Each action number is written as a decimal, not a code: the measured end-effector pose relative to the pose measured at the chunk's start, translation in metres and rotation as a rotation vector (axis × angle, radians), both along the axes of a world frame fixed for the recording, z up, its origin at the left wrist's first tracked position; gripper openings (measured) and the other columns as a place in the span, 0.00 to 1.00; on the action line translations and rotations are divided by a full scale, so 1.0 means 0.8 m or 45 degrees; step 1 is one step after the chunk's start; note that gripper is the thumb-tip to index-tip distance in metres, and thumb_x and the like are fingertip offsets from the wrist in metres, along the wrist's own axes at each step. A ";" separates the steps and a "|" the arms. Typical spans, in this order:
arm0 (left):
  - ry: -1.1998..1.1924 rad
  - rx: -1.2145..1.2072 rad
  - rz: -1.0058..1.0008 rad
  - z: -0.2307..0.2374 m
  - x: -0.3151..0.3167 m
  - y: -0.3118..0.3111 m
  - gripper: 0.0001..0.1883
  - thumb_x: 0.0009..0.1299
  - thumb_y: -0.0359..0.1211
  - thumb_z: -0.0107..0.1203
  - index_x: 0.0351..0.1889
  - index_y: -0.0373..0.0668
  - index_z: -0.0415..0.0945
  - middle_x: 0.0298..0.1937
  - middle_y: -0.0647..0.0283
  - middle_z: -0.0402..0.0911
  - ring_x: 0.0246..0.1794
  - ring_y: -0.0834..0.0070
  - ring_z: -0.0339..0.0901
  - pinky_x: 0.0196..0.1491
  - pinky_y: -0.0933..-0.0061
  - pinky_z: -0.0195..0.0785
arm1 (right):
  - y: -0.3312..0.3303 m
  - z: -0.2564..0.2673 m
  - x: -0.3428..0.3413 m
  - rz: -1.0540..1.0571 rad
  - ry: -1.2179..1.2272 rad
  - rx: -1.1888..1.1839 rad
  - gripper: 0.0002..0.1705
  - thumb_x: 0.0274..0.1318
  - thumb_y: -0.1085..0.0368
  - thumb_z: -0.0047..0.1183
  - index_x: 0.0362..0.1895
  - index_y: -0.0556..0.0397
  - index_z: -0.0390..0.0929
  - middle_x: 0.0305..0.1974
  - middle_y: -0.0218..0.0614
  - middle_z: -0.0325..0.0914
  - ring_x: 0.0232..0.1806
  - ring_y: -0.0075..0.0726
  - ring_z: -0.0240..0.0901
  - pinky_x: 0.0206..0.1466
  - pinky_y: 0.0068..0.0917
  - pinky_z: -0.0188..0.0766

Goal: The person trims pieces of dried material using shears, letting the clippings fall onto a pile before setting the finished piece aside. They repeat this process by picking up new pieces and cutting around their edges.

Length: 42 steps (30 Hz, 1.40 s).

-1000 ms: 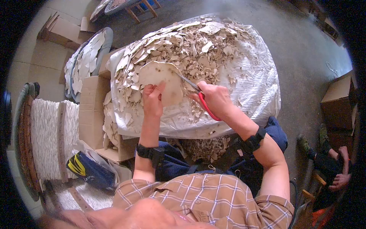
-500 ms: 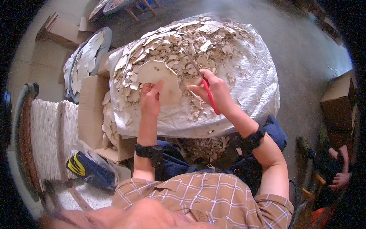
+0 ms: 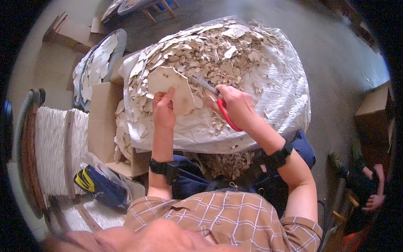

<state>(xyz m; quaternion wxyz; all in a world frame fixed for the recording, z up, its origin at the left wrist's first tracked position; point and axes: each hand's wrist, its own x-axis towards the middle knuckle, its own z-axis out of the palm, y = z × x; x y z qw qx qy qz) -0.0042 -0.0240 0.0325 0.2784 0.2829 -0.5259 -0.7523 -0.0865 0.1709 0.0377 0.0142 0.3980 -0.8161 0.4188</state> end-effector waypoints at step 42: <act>-0.084 -0.176 -0.044 0.012 0.002 0.004 0.08 0.56 0.28 0.59 0.25 0.41 0.70 0.19 0.75 0.67 0.17 0.91 0.59 0.20 0.88 0.49 | 0.000 -0.002 0.017 0.007 0.085 0.069 0.19 0.45 0.53 0.57 0.32 0.53 0.67 0.23 0.41 0.72 0.24 0.49 0.71 0.24 0.37 0.65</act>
